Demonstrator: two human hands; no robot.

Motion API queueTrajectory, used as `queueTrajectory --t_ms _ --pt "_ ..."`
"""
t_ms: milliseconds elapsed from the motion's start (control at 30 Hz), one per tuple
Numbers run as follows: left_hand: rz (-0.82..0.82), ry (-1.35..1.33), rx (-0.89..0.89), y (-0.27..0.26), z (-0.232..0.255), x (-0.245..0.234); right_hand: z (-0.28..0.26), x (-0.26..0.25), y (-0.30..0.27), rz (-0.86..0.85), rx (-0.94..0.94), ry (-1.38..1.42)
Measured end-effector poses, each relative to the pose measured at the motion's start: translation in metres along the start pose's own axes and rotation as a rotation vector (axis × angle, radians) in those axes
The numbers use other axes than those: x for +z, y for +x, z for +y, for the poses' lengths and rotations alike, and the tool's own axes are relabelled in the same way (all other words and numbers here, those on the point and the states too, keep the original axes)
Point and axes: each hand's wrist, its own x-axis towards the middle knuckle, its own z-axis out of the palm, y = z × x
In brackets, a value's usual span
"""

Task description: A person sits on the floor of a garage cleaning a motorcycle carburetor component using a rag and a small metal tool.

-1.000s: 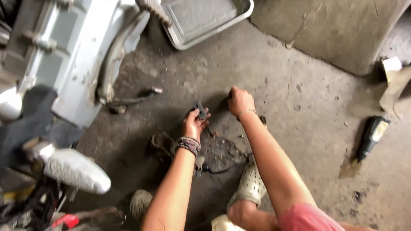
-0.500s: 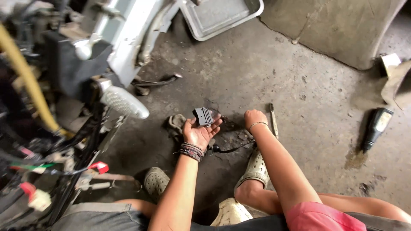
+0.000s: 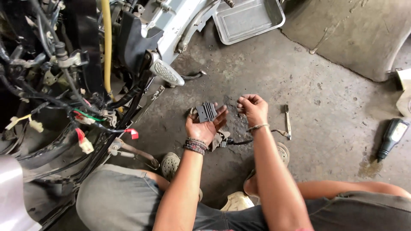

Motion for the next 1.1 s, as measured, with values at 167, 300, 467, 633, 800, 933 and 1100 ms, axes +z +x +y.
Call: queueTrajectory --t_ms 167,300,467,633,800,933,1100 --pt "-0.134 0.112 0.042 0.000 0.004 0.020 -0.028 0.035 -0.091 -0.029 -0.365 -0.131" --pt "-0.232 0.090 0.040 -0.003 -0.008 0.027 -0.030 0.051 -0.118 -0.094 -0.635 -0.332" --pt "-0.121 0.089 0.117 -0.021 -0.029 0.052 -0.027 0.042 -0.122 -0.085 -0.708 -0.466" --pt "0.087 0.185 0.180 0.017 -0.011 -0.018 -0.017 0.030 -0.115 -0.075 -0.641 -0.556" --pt "0.120 0.594 0.228 0.006 -0.017 -0.011 0.009 0.022 -0.098 -0.068 -0.393 -0.392" --pt "0.198 0.488 0.220 0.032 -0.005 -0.058 0.011 0.023 -0.090 -0.039 -0.320 -0.400" --pt "0.234 0.325 0.145 0.019 -0.007 -0.040 0.021 0.020 -0.079 -0.048 -0.187 -0.198"
